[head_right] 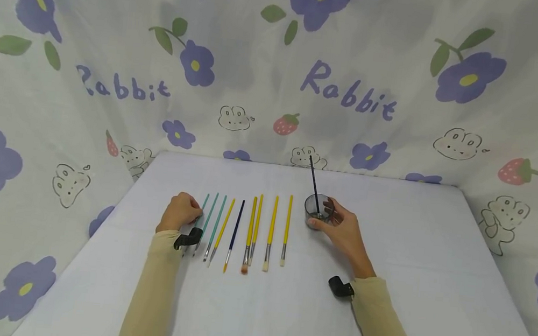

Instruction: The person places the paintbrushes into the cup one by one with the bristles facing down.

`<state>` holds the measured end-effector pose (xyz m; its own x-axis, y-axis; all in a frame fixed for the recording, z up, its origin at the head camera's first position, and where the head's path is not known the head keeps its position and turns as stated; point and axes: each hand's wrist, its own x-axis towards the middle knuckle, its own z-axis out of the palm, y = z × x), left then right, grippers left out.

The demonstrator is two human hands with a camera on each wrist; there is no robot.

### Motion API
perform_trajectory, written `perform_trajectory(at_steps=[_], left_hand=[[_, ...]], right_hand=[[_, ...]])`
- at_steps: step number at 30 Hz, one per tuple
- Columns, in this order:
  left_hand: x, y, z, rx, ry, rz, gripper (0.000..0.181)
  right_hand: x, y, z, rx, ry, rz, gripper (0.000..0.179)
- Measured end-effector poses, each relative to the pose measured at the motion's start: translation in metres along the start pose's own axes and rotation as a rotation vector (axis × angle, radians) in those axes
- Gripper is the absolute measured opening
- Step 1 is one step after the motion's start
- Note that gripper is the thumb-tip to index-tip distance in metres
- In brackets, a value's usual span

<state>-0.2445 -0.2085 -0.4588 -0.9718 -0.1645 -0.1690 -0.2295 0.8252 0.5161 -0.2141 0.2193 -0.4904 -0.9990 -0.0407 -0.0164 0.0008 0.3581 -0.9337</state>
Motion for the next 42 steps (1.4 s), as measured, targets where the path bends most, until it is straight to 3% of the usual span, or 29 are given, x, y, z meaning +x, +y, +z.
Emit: perform_trajectory(at_steps=[10,17,26,34,42], left_hand=[[-0.003,0.007,0.001,0.137,0.013,-0.009,0.027],[-0.006,0.001,-0.008,0.098,0.001,-0.019,0.03],[-0.008,0.0,-0.025,-0.185,-0.007,0.062,0.024],[-0.006,0.008,-0.024,-0.432,0.005,0.119,0.027],[-0.009,0.025,-0.02,-0.682,-0.088,0.157,0.031]], right_hand=[[-0.001,0.001,0.0,-0.017,0.008,0.01,0.097],[-0.001,0.001,0.002,-0.01,0.004,-0.002,0.096],[-0.001,0.0,0.003,-0.014,0.001,-0.002,0.096],[-0.001,0.001,0.003,-0.027,0.006,-0.007,0.098],[0.0,0.0,0.002,-0.022,0.012,-0.002,0.097]])
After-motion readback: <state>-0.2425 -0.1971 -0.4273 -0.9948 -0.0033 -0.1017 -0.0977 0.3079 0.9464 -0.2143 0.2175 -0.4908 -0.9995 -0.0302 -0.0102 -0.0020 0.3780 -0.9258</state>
